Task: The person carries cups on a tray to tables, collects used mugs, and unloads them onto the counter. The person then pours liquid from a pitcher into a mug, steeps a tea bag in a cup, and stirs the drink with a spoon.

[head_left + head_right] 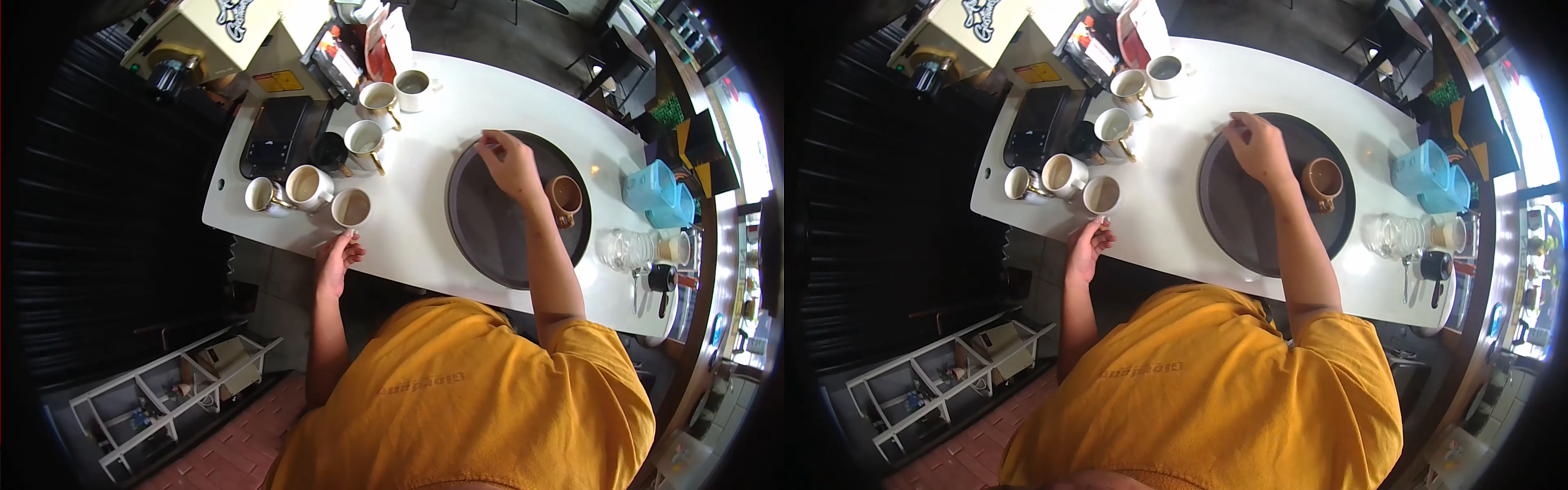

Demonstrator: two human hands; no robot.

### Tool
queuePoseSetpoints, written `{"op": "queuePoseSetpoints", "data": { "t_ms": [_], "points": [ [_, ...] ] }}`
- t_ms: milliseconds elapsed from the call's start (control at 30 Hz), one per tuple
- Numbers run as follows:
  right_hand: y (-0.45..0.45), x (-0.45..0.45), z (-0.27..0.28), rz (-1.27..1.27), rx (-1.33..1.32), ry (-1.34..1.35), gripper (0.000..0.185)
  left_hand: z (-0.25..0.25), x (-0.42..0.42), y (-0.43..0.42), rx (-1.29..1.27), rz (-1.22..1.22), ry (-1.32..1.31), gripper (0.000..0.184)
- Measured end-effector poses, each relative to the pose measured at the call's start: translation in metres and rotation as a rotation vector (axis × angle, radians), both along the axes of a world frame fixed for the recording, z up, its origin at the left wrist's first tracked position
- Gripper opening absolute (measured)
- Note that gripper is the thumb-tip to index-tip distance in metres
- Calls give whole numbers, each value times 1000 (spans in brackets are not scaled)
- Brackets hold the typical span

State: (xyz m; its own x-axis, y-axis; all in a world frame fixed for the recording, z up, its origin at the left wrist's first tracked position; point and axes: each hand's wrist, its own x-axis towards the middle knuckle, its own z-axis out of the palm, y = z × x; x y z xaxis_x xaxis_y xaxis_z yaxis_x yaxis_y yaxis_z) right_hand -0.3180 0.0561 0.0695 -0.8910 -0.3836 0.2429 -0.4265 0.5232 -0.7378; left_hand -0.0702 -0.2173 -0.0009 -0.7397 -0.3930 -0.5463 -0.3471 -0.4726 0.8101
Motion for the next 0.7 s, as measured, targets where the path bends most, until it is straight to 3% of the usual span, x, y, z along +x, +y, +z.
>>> {"op": "queuePoseSetpoints", "data": {
  "t_ms": [133, 267, 300, 433, 533, 700],
  "points": [
    [68, 6, 2, -296, 256, 413, 33, -2, -2, 5, -58, 28, -29, 29],
    [116, 27, 10, -581, 548, 210, 64, -2, -3, 13, -58, 70, -28, 29],
    [126, 27, 8, -585, 585, 79, 83, 0, -3, 17, -64, 85, -26, 31],
    [150, 36, -8, -523, 650, -50, 96, -4, -2, 25, -90, 121, -41, 34],
    [157, 41, -16, -431, 565, -166, 101, -4, 0, 32, -103, 154, -22, 35],
    [155, 41, -26, -428, 428, -117, 96, 0, 3, 43, -199, 164, -39, 37]
  ]
}}
